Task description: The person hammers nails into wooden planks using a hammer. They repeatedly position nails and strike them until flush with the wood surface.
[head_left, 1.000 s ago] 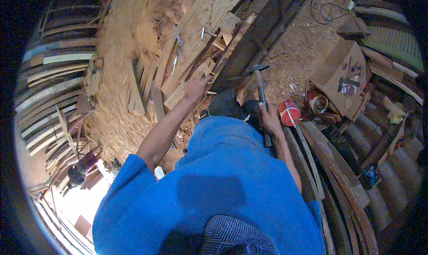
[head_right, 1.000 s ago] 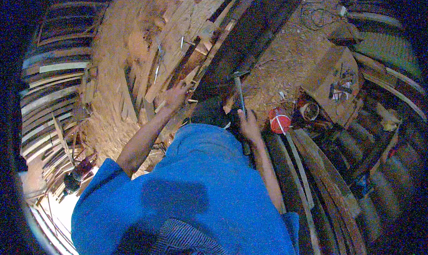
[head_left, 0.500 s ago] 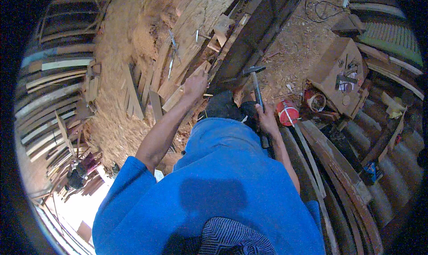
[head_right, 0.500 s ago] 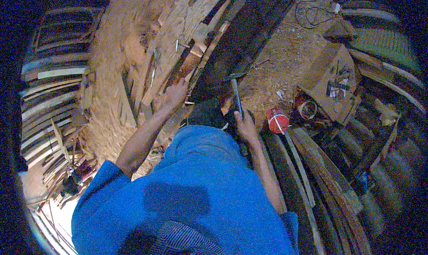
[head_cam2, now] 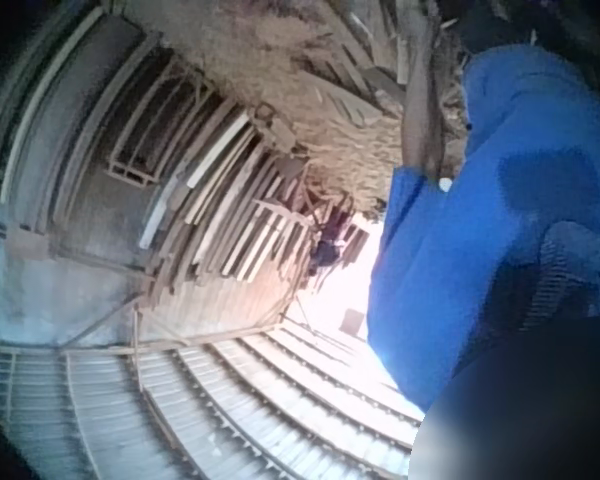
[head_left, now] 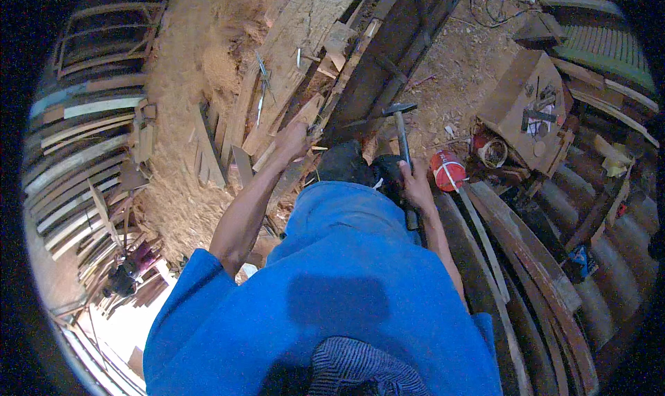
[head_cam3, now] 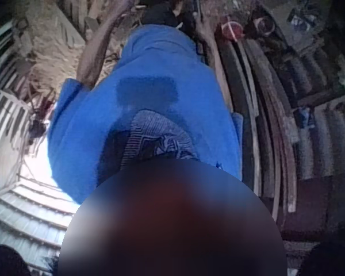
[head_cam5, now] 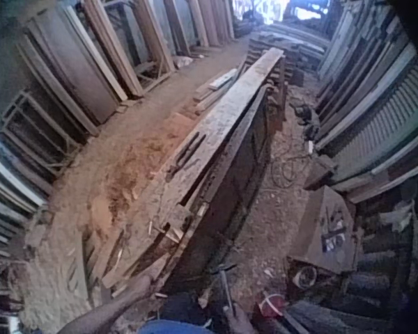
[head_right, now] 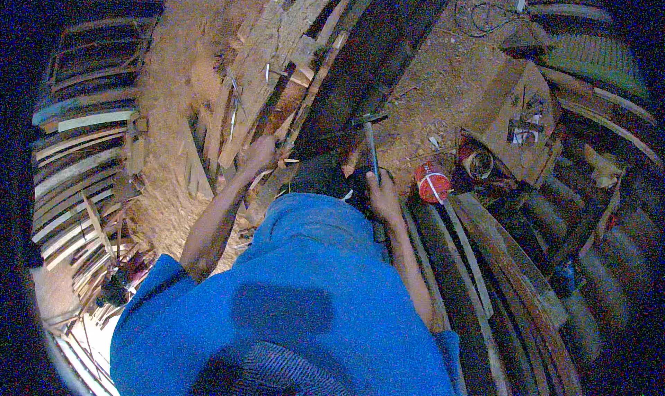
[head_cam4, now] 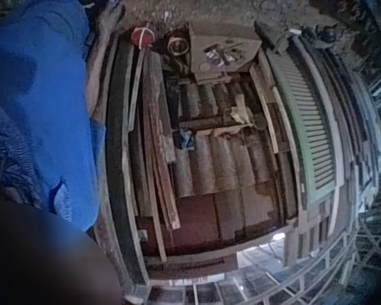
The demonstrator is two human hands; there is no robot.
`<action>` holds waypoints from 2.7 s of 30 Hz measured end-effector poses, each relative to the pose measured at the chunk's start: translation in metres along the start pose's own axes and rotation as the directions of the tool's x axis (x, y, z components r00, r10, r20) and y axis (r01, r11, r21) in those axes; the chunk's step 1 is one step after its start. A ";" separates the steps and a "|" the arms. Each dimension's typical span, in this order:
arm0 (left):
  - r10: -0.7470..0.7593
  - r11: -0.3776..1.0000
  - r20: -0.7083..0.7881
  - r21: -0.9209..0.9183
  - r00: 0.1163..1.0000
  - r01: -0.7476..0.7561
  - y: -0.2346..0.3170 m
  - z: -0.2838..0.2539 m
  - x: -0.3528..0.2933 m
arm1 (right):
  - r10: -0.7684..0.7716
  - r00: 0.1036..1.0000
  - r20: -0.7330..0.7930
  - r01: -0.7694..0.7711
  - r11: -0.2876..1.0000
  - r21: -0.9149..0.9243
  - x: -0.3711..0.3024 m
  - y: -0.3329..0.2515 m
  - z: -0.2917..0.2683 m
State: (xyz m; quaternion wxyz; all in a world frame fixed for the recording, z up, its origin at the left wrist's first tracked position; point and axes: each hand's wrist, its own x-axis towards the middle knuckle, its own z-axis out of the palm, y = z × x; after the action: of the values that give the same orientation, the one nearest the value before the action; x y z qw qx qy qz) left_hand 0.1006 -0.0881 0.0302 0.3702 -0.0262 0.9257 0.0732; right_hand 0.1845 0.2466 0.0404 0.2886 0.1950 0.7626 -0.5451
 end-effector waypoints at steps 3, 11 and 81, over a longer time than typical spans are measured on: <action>0.025 0.999 0.217 0.032 0.976 -0.032 -0.011 0.001 -0.016 | 0.021 1.000 0.003 -0.021 1.000 -0.007 0.002 -0.003 -0.002; 0.006 0.984 -0.286 -0.166 0.958 -0.056 0.018 -0.002 -0.021 | 0.074 0.995 0.062 -0.071 0.996 -0.048 0.011 -0.008 0.000; -0.091 0.913 -0.383 -0.400 0.919 -0.076 -0.011 0.058 -0.017 | 0.179 0.981 0.071 -0.180 0.984 0.014 -0.005 0.005 0.008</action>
State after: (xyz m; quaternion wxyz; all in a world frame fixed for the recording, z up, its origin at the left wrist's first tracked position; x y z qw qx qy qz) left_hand 0.1540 -0.0896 -0.0008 0.1633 -0.1204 0.9452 0.2559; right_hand 0.1935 0.2409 0.0380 0.3607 0.2470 0.7259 -0.5310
